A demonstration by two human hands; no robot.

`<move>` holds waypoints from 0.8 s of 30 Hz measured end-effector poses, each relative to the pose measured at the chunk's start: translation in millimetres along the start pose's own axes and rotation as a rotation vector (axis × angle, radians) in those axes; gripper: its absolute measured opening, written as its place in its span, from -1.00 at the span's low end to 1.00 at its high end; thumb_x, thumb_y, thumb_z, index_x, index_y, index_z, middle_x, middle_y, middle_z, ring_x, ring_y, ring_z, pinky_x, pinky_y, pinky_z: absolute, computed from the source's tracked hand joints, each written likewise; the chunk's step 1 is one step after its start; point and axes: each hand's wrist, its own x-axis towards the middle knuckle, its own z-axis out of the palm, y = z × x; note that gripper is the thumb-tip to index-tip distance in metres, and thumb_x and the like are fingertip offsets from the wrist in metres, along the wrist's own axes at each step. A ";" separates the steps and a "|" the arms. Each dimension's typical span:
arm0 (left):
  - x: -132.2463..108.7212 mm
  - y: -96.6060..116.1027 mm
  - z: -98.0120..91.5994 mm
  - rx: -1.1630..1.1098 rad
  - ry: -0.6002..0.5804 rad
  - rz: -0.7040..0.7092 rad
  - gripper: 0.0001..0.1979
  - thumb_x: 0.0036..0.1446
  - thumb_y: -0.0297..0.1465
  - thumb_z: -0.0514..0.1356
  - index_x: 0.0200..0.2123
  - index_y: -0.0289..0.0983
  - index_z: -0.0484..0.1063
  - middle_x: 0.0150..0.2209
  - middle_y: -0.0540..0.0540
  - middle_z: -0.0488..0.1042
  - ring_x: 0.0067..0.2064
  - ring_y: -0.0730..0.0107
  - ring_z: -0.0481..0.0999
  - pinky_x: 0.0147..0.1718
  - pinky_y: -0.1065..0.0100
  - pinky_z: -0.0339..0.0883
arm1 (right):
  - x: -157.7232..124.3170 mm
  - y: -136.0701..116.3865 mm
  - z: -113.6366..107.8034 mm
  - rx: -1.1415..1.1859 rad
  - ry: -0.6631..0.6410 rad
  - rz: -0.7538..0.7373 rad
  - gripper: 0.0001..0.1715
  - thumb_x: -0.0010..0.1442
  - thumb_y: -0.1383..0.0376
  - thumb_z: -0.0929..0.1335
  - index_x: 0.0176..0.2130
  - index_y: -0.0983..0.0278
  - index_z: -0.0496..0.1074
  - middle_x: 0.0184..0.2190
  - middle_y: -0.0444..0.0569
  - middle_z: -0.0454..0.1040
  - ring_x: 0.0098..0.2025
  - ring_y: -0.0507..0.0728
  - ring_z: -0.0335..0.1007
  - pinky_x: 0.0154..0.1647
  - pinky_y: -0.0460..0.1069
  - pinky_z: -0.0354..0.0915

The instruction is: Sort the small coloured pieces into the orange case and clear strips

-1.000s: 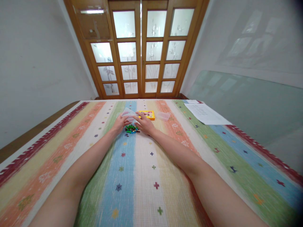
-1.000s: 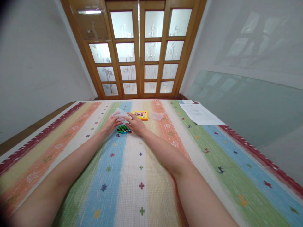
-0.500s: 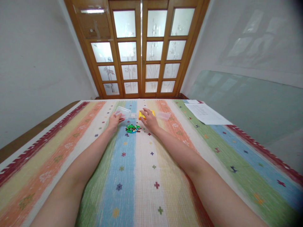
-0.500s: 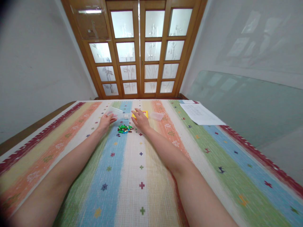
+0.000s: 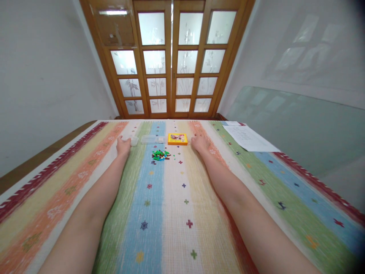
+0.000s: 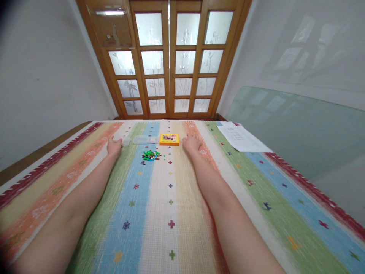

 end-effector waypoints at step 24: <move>-20.3 9.6 2.0 0.467 -0.255 0.533 -0.57 0.25 -0.19 0.21 0.10 -0.24 0.60 0.18 -0.34 0.52 0.27 -0.18 0.40 0.33 -0.09 0.18 | 19.7 28.5 7.8 0.339 -0.067 -0.225 -0.74 0.22 0.37 0.26 -0.18 0.25 0.52 -0.11 0.08 0.59 -0.06 0.25 0.45 0.02 0.10 0.37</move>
